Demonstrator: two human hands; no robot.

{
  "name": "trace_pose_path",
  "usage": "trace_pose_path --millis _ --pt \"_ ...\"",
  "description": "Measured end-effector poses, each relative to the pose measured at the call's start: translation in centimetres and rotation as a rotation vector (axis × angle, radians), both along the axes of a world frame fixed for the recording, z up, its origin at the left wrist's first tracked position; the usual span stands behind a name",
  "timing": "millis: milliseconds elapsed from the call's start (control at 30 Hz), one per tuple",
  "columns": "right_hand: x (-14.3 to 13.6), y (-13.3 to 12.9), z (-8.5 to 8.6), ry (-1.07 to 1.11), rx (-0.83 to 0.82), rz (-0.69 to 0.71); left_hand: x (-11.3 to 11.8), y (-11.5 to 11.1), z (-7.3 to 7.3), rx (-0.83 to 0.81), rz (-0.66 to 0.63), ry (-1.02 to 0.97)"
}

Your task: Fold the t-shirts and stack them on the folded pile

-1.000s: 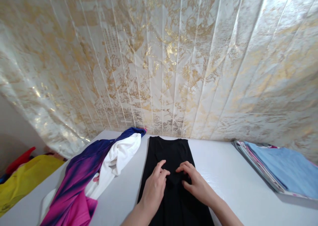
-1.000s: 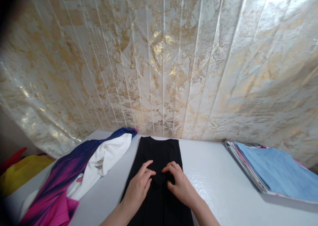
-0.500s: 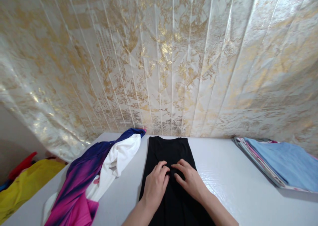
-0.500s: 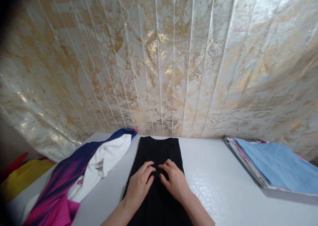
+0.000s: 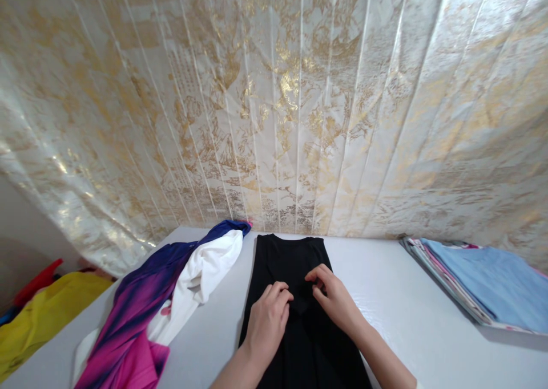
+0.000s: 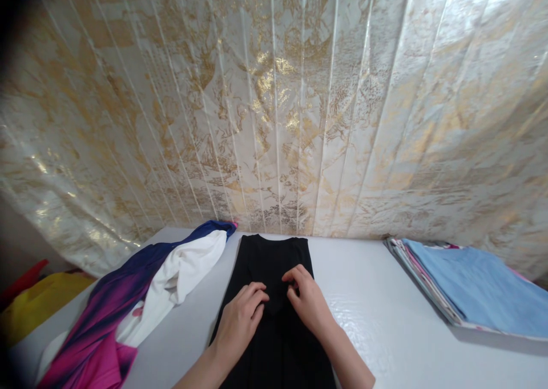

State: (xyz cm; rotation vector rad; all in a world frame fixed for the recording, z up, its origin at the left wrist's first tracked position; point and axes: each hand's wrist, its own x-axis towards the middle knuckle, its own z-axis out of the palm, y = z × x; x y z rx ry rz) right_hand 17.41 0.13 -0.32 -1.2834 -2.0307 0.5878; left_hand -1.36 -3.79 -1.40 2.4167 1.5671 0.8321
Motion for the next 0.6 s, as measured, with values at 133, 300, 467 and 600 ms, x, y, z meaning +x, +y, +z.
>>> trace_pose_path --millis 133,300,467,600 --pt "-1.1 1.7 -0.5 -0.152 0.037 0.041 0.0 0.0 -0.1 -0.005 0.006 -0.006" --pt "-2.1 1.8 -0.7 -0.212 0.042 0.041 0.0 0.1 -0.1 -0.001 0.012 0.002" --pt "0.4 0.6 0.7 -0.069 -0.001 0.009 -0.1 -0.1 0.1 -0.016 0.004 0.001" --pt "5.9 -1.8 2.9 -0.055 -0.098 -0.003 -0.2 -0.2 0.1 -0.011 0.002 -0.014"
